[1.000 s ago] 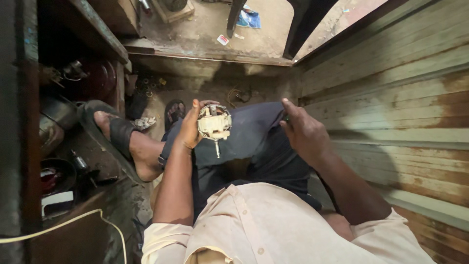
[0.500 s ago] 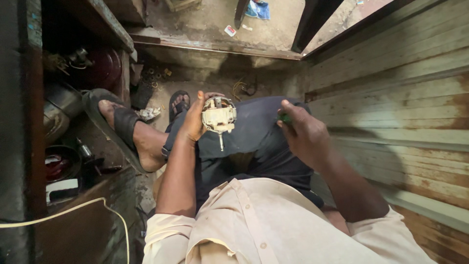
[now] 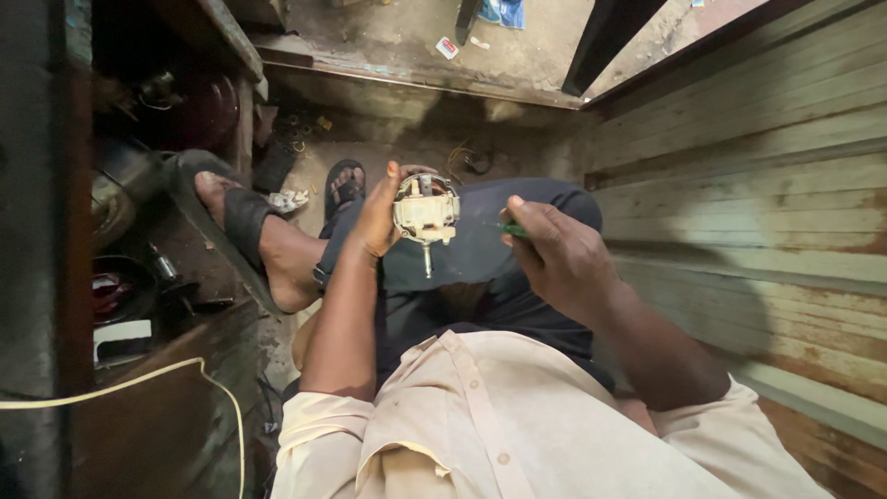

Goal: The person sits on the floor and uses a screwdriver to adjust components inside a small white electrical motor, likely from a fan. They repeatedly tighten or loosen screws and rotate the motor housing while working.

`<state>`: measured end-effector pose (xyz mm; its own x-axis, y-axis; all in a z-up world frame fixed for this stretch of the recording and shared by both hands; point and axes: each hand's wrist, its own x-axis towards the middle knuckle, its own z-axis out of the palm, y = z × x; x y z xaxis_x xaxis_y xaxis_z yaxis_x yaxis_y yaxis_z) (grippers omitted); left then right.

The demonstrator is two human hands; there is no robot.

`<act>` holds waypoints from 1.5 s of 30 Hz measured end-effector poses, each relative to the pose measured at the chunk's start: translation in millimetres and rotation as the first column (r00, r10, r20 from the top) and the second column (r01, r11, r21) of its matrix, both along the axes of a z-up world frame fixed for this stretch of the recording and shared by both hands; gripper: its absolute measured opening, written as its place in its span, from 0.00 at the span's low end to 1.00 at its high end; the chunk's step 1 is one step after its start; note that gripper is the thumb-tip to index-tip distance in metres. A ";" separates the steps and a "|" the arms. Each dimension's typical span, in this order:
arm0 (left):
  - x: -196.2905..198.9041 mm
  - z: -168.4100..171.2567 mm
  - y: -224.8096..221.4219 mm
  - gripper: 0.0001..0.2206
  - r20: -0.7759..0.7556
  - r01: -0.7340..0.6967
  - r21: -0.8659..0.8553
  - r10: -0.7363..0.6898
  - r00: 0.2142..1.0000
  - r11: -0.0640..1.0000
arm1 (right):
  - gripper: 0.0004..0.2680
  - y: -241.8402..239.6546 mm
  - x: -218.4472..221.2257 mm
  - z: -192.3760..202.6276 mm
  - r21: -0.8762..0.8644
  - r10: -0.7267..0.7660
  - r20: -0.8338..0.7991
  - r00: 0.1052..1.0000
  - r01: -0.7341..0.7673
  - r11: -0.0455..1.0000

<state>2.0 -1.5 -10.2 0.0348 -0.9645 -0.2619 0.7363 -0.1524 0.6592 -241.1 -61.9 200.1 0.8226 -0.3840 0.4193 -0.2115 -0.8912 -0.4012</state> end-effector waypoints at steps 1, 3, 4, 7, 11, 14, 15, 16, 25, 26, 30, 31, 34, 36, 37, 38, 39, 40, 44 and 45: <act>0.1 0.0 -0.3 0.31 -0.011 -0.002 0.002 0.002 1.000 1.000 | 0.23 0.3 0.7 0.0 0.003 -0.004 0.001 1.000 0.004 1.000; -0.3 0.4 -0.4 0.31 -0.032 -0.007 0.007 0.007 0.999 1.000 | 0.23 1.1 1.9 -0.2 0.009 -0.011 0.004 1.000 0.011 1.000; -0.8 0.6 0.4 0.30 -0.023 -0.015 0.009 0.015 1.000 1.000 | 0.23 1.4 2.0 -0.2 0.016 -0.008 0.003 1.000 0.008 1.000; -2.0 0.6 0.7 0.30 -0.010 -0.032 0.006 0.032 0.999 0.999 | 0.22 2.1 2.9 -0.3 0.025 0.000 0.008 1.000 0.000 1.000; -3.6 -0.5 -0.1 0.29 -0.021 -0.043 0.003 0.043 0.999 0.999 | 0.23 2.1 4.6 0.0 0.019 0.006 0.011 1.000 -0.006 1.000; -2.4 -1.9 -1.2 0.28 -0.036 -0.042 0.013 0.042 0.998 0.999 | 0.23 2.1 4.0 1.5 0.007 -0.013 -0.017 1.000 0.013 1.000; -2.6 -2.5 -1.1 0.28 -0.045 -0.040 0.019 0.041 0.998 0.999 | 0.23 2.1 3.6 1.9 0.002 -0.021 -0.029 0.999 0.021 1.000; -2.9 -3.2 -2.1 0.28 -0.046 -0.033 0.016 0.034 0.998 0.999 | 0.23 0.9 3.6 2.3 0.006 -0.003 -0.023 1.000 0.004 1.000; -5.1 -6.9 -5.2 0.28 -0.050 -0.019 -0.001 0.019 0.999 1.000 | 0.25 -0.7 10.2 4.6 -0.007 0.045 0.001 0.999 -0.045 0.999; -4.9 -6.7 -5.2 0.29 -0.057 -0.014 0.002 0.014 0.998 1.000 | 0.26 -0.6 11.8 3.5 -0.008 0.051 0.002 0.999 -0.051 0.999; -4.2 -4.5 -4.5 0.30 -0.015 -0.010 0.000 0.010 1.000 1.000 | 0.26 -0.7 17.7 -0.5 -0.026 0.072 -0.009 0.997 -0.072 0.997; -3.9 -3.4 -4.7 0.30 -0.013 -0.010 -0.003 0.010 1.000 1.000 | 0.26 -1.2 19.4 -1.1 -0.022 0.074 -0.006 0.997 -0.074 0.997; -4.0 -0.4 -4.1 0.31 0.002 -0.012 -0.015 0.012 1.000 1.000 | 0.25 -1.4 23.6 -2.5 -0.016 0.083 0.005 0.997 -0.083 0.996; -4.1 1.4 -4.4 0.31 0.027 -0.015 -0.029 0.016 1.000 0.999 | 0.25 -1.3 25.4 -3.4 -0.020 0.094 0.015 0.995 -0.094 0.995; -4.2 2.1 -4.4 0.31 0.030 -0.013 -0.038 0.014 0.999 0.999 | 0.25 -1.2 26.3 -3.9 -0.014 0.094 0.016 0.995 -0.094 0.995; -4.1 2.8 -4.6 0.32 0.033 -0.011 -0.047 0.012 0.999 0.999 | 0.25 -1.4 27.1 -4.7 -0.009 0.094 0.018 0.995 -0.094 0.996; -4.3 3.3 -4.5 0.32 0.035 -0.008 -0.055 0.010 0.999 0.998 | 0.25 -1.6 27.7 -5.5 -0.003 0.093 0.019 0.995 -0.093 0.996; -4.6 3.8 -4.6 0.32 0.031 -0.010 -0.047 0.011 0.999 0.999 | 0.25 -1.6 28.2 -6.4 -0.006 0.095 0.019 0.995 -0.094 0.996; -4.9 5.7 -3.0 0.32 0.000 -0.005 -0.033 0.005 1.000 0.999 | 0.24 -1.5 29.4 -9.3 -0.012 0.097 0.018 0.995 -0.097 0.995; -4.8 6.1 -3.2 0.32 -0.011 -0.001 -0.035 0.001 1.000 0.999 | 0.24 -1.9 29.6 -9.7 -0.013 0.098 0.017 0.995 -0.097 0.995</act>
<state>-2.8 -4.8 -4.1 0.0327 -0.9731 -0.2280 0.7439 -0.1286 0.6558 -211.5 -63.8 190.4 0.8482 -0.2970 0.4386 -0.1163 -0.9122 -0.3928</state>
